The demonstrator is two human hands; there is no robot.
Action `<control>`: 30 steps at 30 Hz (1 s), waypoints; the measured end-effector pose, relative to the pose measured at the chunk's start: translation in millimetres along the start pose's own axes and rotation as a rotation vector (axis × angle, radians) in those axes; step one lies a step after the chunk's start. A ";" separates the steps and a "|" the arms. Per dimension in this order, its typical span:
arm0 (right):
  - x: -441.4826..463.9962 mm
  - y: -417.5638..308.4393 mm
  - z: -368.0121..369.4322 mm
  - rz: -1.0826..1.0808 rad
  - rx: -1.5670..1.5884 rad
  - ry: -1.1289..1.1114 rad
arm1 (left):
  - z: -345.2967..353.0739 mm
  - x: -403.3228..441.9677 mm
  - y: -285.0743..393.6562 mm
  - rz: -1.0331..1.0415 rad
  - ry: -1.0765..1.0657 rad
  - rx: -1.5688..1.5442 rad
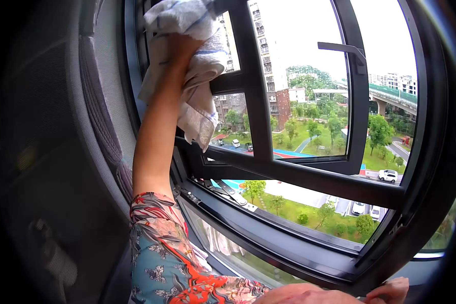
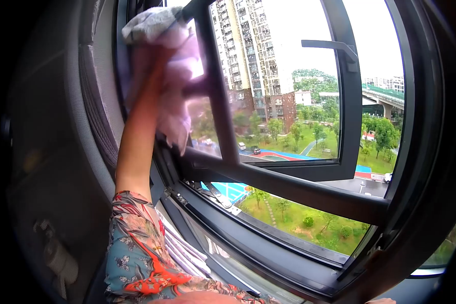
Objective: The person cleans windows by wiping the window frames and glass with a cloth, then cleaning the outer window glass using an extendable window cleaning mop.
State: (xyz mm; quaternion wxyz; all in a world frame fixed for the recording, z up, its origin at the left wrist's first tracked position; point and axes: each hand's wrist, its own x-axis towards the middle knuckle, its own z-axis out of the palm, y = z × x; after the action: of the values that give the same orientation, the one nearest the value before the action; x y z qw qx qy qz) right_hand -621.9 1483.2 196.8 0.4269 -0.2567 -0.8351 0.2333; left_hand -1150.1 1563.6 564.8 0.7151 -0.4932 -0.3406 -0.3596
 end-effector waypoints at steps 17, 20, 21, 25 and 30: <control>2.0 3.6 -11.0 0.152 0.269 -0.022 | -52.3 -38.9 -125.2 -0.643 -0.433 -0.129; 5.0 0.9 -9.8 0.160 0.257 -0.026 | -59.5 14.5 -93.4 -1.174 0.061 -0.669; 5.0 -1.0 -10.1 0.172 0.245 -0.028 | -45.1 24.7 -105.0 -1.189 0.079 -0.678; 2.8 -16.4 -10.8 0.316 0.202 0.051 | 7.4 50.1 -147.8 -1.158 0.123 -0.844; -1.4 -16.1 -12.3 0.391 0.230 0.048 | 38.5 65.2 -154.8 -0.963 0.168 -1.086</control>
State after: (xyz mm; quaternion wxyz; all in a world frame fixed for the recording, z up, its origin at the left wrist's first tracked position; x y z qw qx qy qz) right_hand -614.6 1472.1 212.2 0.4200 -0.3688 -0.7268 0.3992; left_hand -1253.7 1549.1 701.8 0.1559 -0.5445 -0.2374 -0.7892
